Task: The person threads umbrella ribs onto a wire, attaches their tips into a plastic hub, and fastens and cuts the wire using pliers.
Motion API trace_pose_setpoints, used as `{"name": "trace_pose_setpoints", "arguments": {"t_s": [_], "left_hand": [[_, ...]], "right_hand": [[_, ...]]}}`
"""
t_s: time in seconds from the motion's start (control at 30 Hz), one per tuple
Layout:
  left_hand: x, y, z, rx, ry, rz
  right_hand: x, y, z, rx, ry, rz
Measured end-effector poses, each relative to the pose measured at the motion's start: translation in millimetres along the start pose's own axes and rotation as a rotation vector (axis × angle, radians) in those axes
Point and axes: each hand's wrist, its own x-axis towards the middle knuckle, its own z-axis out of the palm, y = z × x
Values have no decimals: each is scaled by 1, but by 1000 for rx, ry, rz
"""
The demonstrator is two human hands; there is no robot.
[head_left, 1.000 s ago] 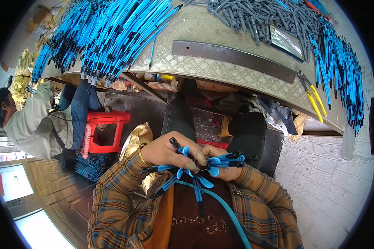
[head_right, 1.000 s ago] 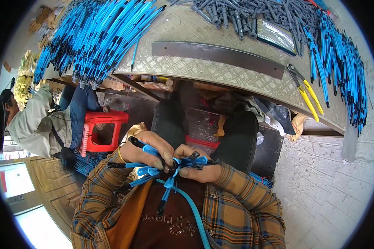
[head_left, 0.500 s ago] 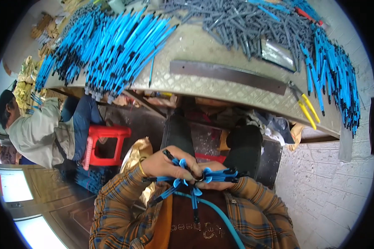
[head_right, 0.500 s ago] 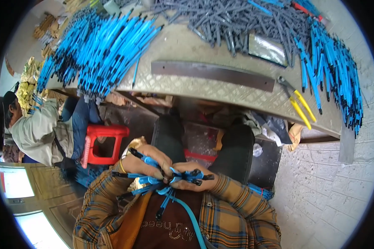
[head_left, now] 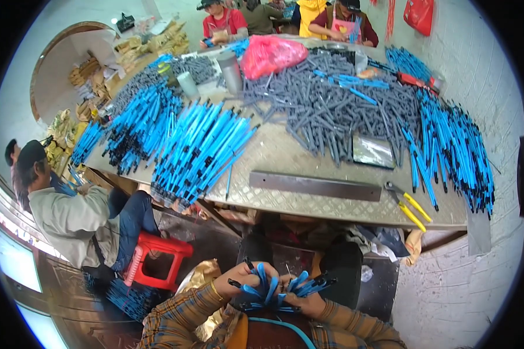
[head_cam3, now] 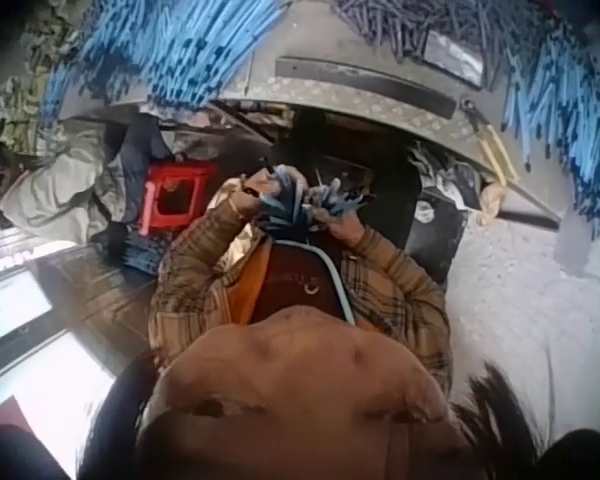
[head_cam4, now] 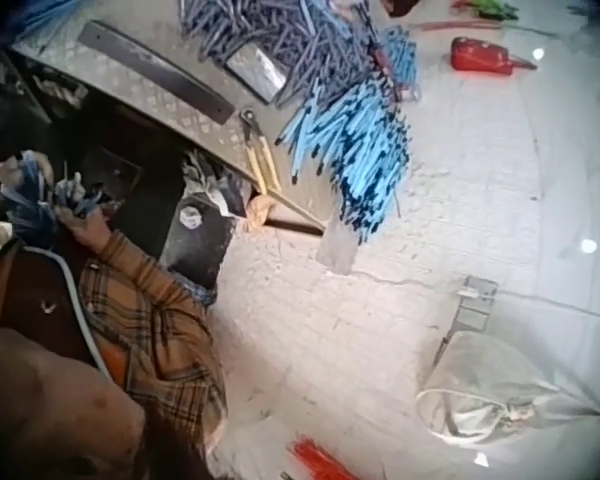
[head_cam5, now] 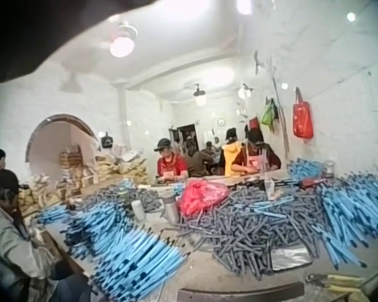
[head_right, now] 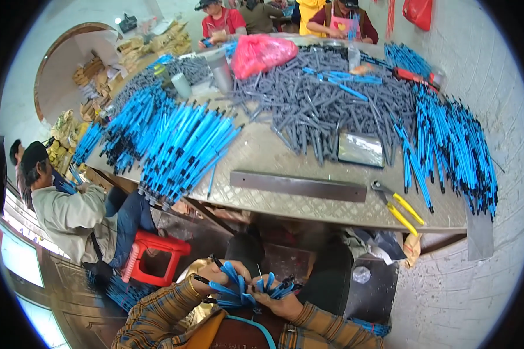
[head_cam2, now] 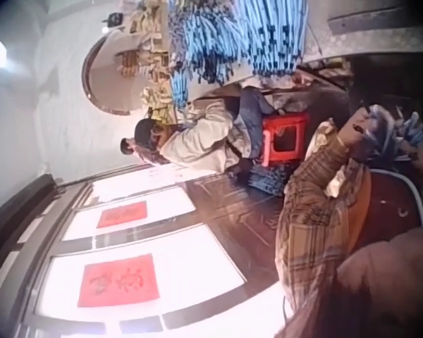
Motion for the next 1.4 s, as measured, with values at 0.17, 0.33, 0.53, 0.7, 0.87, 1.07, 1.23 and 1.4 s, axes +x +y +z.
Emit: {"name": "trace_pose_setpoints", "arguments": {"t_s": [0.17,0.33,0.53,0.7,0.87,1.07,1.23,1.4], "left_hand": [[2,-6,-3,-170,-114,43],[11,6,-2,-120,-198,-28],[87,98,-6,327,339,102],[223,184,-60,1110,846,277],[290,182,-90,1711,1198,115],[270,187,-95,1534,1184,364],[195,158,-44,700,617,571],[79,111,16,643,300,141]], "right_hand": [[-8,7,-14,135,-61,85],[-6,11,-39,-5,-193,103],[-3,20,-54,127,-283,26],[-2,9,-51,111,-292,36],[-4,4,-59,136,-236,47],[-28,51,-83,46,-98,112],[5,56,-80,0,-335,-15],[-6,43,-60,-84,-296,-100]]}}
